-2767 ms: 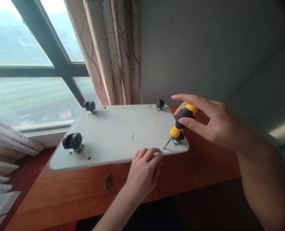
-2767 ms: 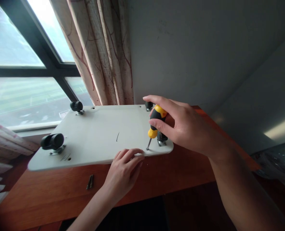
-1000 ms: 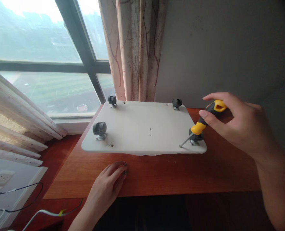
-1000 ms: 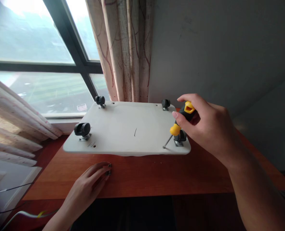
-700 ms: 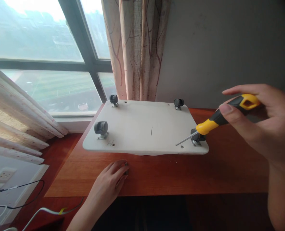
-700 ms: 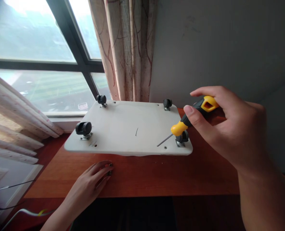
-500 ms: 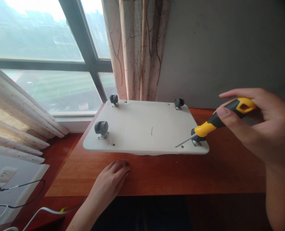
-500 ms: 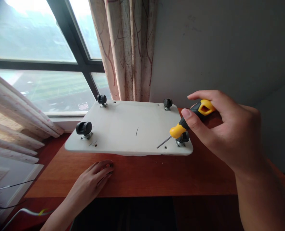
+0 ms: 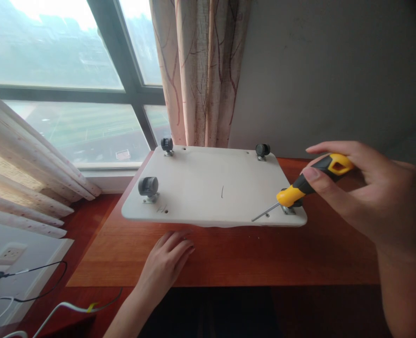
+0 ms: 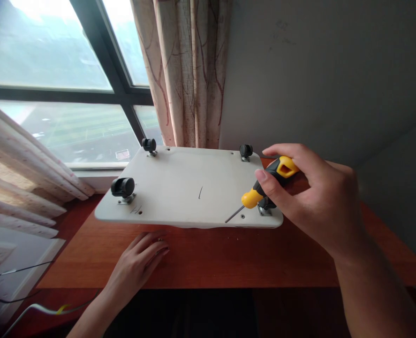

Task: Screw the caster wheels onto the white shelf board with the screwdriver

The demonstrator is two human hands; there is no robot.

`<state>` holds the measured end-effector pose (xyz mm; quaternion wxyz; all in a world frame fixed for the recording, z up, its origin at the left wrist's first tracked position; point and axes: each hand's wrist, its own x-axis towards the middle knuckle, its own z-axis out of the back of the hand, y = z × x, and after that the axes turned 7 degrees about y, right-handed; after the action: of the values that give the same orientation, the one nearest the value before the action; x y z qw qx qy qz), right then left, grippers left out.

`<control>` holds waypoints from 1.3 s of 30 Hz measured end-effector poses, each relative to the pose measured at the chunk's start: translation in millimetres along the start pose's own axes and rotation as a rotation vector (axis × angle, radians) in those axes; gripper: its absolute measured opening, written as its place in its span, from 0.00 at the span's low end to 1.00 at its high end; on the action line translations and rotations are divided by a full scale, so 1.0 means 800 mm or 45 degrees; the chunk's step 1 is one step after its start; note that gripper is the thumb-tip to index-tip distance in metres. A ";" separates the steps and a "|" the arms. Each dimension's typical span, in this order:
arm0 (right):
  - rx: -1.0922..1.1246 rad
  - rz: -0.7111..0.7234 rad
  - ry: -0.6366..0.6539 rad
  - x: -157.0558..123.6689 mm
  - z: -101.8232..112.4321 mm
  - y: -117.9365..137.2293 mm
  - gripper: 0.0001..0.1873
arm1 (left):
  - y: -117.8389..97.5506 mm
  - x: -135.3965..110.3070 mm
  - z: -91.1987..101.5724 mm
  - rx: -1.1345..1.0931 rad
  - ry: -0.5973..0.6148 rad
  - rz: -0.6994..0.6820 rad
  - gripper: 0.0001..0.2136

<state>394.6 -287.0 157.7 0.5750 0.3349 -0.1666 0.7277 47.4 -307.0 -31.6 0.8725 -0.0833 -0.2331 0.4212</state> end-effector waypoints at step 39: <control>0.670 0.325 0.029 0.080 -0.083 0.156 0.15 | 0.032 0.048 0.076 -0.493 -0.423 0.509 0.06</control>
<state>249.6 -234.1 171.2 0.3741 0.4405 -0.0064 0.8161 20.8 -264.4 25.9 0.6905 -0.2221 -0.4272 0.5398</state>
